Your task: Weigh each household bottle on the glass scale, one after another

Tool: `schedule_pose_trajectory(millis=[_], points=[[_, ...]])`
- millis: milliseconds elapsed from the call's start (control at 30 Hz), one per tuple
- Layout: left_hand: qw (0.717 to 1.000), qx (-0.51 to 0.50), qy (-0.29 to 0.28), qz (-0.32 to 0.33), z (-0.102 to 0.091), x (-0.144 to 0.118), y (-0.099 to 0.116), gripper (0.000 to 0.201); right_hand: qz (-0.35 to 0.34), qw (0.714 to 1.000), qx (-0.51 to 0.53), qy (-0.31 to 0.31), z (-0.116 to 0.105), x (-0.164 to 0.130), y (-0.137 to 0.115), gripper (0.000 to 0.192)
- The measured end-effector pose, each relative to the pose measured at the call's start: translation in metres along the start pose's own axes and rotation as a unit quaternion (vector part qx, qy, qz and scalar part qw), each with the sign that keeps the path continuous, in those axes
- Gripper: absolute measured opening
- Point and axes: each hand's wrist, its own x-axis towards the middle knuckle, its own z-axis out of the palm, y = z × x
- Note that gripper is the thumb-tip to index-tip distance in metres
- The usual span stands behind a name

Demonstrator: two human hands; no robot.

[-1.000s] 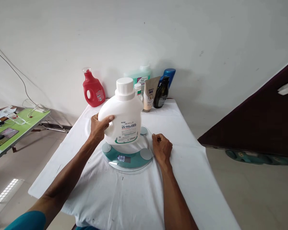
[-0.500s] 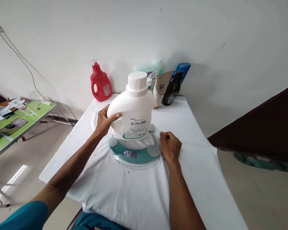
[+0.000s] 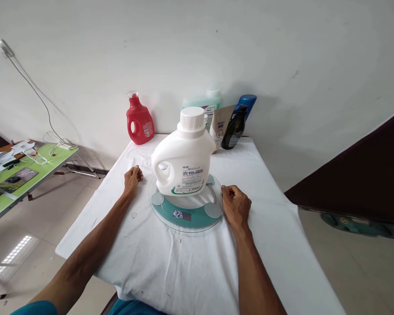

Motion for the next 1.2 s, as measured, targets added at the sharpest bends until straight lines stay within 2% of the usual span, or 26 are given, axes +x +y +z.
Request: schedule_pose_trajectory(millis=[367,833,1200], points=[[0.999,0.045,0.002,0.004,0.0038,-0.0018,0.0047,0.053,0.012,1.000,-0.009,-0.008,0.0003,-0.0001,-0.0008,0.039],[0.998,0.055,-0.003,0.009,0.0078,-0.0055,0.0096,0.054,-0.008,1.000,-0.007,-0.005,0.0015,0.0012,0.0052,0.039],[0.998,0.062,-0.006,0.015,0.0074,-0.0054,0.0072,0.054,0.002,1.000,-0.012,-0.005,0.0012,-0.0004,0.0020,0.038]])
